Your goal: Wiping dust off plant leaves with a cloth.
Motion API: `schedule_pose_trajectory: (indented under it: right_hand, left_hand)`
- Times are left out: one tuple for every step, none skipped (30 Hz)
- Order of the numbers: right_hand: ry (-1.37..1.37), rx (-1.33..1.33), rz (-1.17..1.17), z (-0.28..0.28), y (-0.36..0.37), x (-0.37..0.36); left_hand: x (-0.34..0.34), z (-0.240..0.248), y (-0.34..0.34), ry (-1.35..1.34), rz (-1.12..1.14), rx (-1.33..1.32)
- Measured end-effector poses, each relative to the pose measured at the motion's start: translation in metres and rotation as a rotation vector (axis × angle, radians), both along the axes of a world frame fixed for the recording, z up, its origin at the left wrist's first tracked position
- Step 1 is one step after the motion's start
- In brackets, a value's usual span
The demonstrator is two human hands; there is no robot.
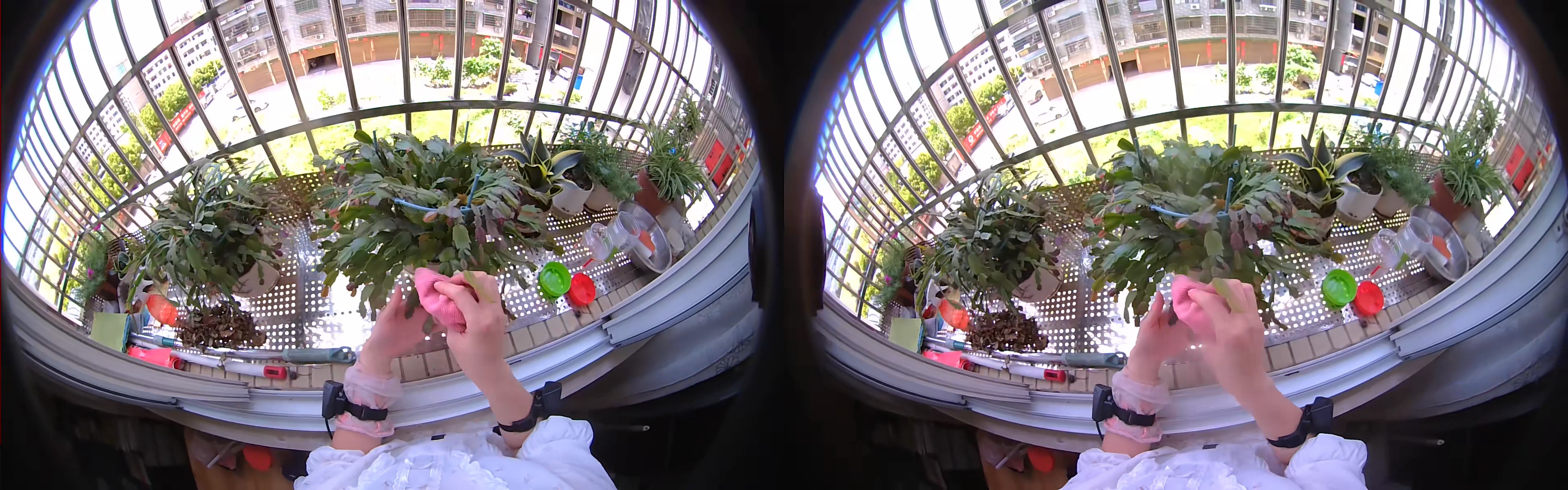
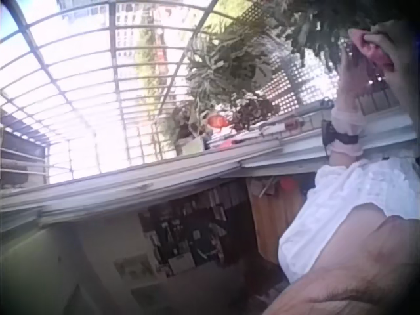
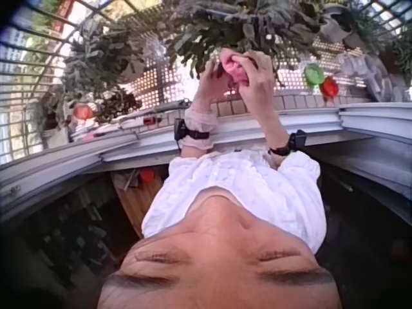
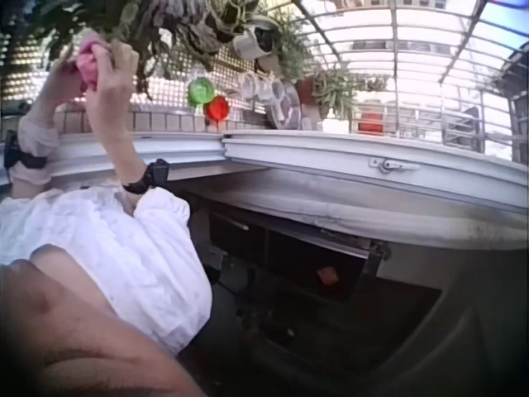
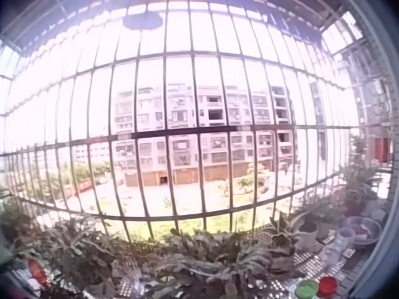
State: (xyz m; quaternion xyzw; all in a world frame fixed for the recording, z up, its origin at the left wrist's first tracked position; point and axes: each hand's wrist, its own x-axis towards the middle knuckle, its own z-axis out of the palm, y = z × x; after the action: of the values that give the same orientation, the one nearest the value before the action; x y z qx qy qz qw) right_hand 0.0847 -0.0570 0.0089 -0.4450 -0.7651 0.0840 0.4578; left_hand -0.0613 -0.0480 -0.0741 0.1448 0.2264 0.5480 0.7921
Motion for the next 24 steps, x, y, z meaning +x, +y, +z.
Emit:
schedule_pose_trajectory:
  right_hand:
    - [0.007,0.005,0.006,-0.005,0.000,-0.002]
    - [-0.039,-0.033,0.001,-0.012,-0.001,-0.002]
    - [-0.080,-0.073,0.009,-0.019,-0.003,-0.006]
    - [-0.095,-0.162,0.082,-0.027,-0.004,-0.002]
    - [-0.093,-0.164,0.082,-0.030,-0.007,0.003]
    - [-0.124,-0.269,0.201,-0.030,-0.012,0.008]
    - [-0.157,-0.377,0.313,-0.030,-0.012,0.016]
    - [-0.156,-0.380,0.310,-0.029,-0.012,0.027]
    - [-0.143,-0.484,0.409,-0.026,-0.012,0.038]
    - [-0.136,-0.588,0.497,-0.020,-0.008,0.051]
    - [-0.136,-0.587,0.495,-0.014,-0.003,0.063]
    - [-0.129,-0.628,0.521,-0.008,0.002,0.075]
    - [-0.126,-0.670,0.545,-0.002,0.007,0.087]
    - [-0.154,-0.674,0.538,0.005,0.014,0.098]
    - [-0.152,-0.670,0.546,0.012,0.021,0.106]
    - [-0.147,-0.648,0.523,0.019,0.027,0.112]
    - [-0.142,-0.626,0.501,0.024,0.034,0.116]
    - [-0.146,-0.611,0.478,0.024,0.042,0.123]
    - [-0.147,-0.612,0.481,0.026,0.048,0.128]
    - [-0.131,-0.610,0.452,0.028,0.055,0.131]
    - [-0.113,-0.604,0.436,0.030,0.061,0.132]
    - [-0.099,-0.602,0.430,0.028,0.067,0.135]
    - [-0.102,-0.601,0.440,0.026,0.073,0.139]
    - [-0.098,-0.598,0.475,0.026,0.079,0.141]
  left_hand:
    - [-0.001,-0.001,-0.001,0.007,0.006,0.005]
    - [-0.002,-0.007,-0.001,0.006,0.005,-0.018]
    - [-0.009,-0.011,-0.002,0.010,0.017,-0.045]
    - [-0.011,-0.015,-0.001,0.028,0.038,-0.063]
    - [-0.016,-0.024,0.002,0.030,0.037,-0.065]
    - [-0.023,-0.034,0.005,-0.157,-0.058,0.099]
    - [-0.025,-0.041,0.008,-0.349,-0.161,0.260]
    - [-0.024,-0.048,0.007,-0.234,-0.075,0.144]
    - [-0.027,-0.048,0.005,-0.224,-0.068,0.142]
    - [-0.025,-0.049,0.008,-0.214,-0.123,0.274]
    - [-0.024,-0.049,0.010,-0.203,-0.178,0.407]
    - [-0.022,-0.049,0.009,-0.198,-0.176,0.405]
    - [-0.020,-0.049,0.007,-0.097,-0.171,0.354]
    - [-0.019,-0.051,0.005,0.005,-0.166,0.304]
    - [-0.022,-0.057,0.002,0.012,-0.160,0.306]
    - [-0.027,-0.067,-0.002,0.043,-0.158,0.277]
    - [-0.032,-0.074,-0.003,0.075,-0.154,0.249]
    - [-0.029,-0.070,-0.002,0.072,-0.152,0.250]
    - [-0.025,-0.057,-0.006,0.110,-0.113,0.185]
    - [-0.022,-0.047,-0.008,0.147,-0.073,0.120]
    - [-0.025,-0.039,-0.011,0.155,-0.058,0.119]
    - [-0.027,-0.033,-0.012,0.227,-0.106,0.088]
    - [-0.029,-0.031,-0.012,0.299,-0.153,0.054]
    - [-0.035,-0.043,-0.009,0.265,-0.172,0.123]
